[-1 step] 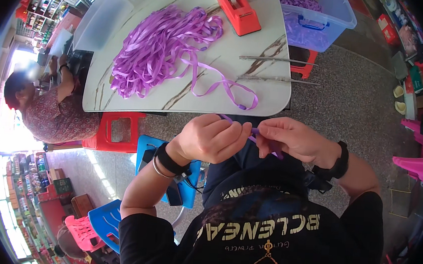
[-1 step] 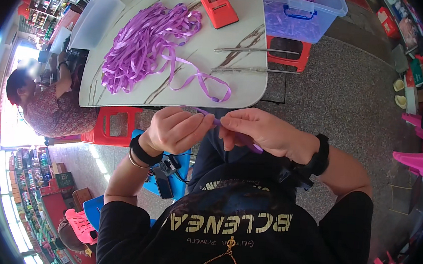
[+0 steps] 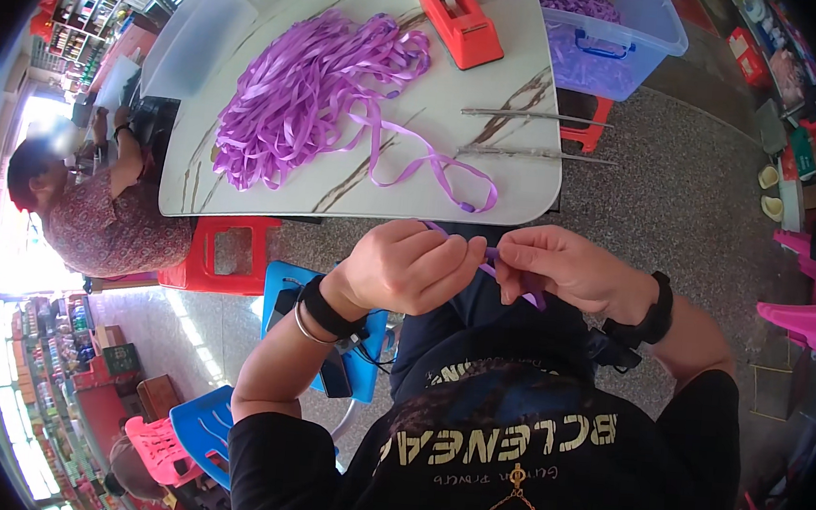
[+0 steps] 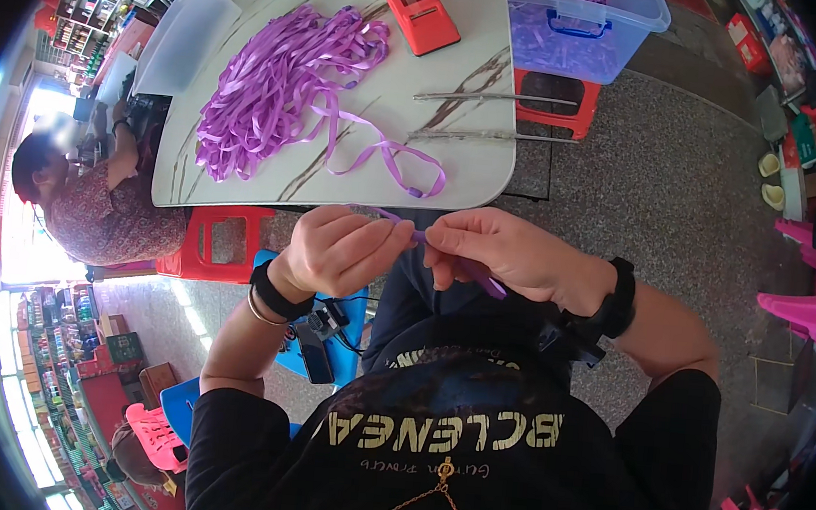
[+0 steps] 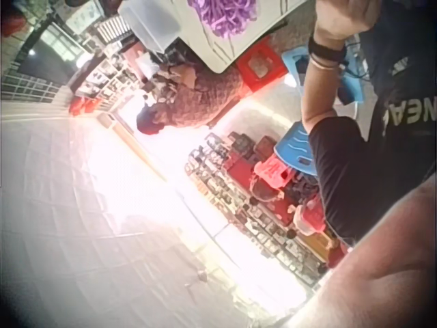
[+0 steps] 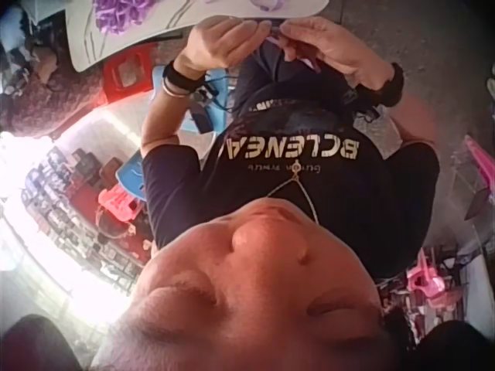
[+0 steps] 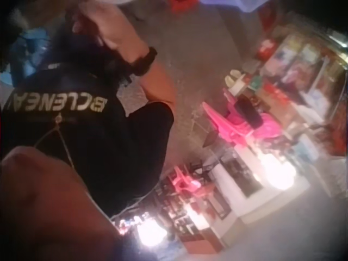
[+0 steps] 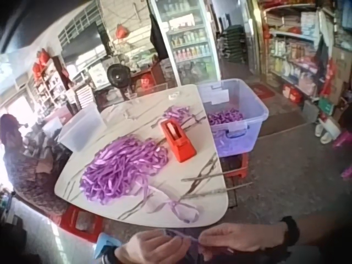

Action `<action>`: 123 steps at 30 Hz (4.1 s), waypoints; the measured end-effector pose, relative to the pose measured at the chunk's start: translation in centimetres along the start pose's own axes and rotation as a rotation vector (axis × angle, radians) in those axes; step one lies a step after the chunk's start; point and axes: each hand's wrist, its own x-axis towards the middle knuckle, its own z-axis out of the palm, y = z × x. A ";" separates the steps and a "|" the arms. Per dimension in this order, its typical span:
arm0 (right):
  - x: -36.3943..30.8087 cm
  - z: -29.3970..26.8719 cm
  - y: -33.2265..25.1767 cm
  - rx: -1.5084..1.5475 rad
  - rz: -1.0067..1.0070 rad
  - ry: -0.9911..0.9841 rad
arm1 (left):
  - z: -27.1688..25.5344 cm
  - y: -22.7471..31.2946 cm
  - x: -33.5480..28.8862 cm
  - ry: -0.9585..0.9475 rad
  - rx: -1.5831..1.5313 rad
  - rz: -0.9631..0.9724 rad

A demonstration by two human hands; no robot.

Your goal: The person is assembling purple lanyards by tying ribbon and using tape.

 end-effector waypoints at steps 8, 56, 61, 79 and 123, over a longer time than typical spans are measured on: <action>-0.7 -1.0 -0.8 -0.335 -0.270 0.085 | 1.1 0.7 1.8 -0.118 -1.114 -0.827; 2.7 -14.0 1.5 -0.289 -0.829 0.875 | 16.0 -8.0 11.3 -0.161 -0.770 -0.950; 2.7 -13.5 1.7 -0.439 -0.769 0.974 | 15.8 -8.1 11.7 -0.251 -0.627 -0.925; -8.5 0.4 9.2 -1.066 -0.487 0.899 | 16.3 -8.7 12.5 -0.484 -0.582 -1.036; -11.5 3.5 11.3 -0.195 -0.291 0.501 | 16.0 -8.4 12.7 -0.499 -0.519 -0.984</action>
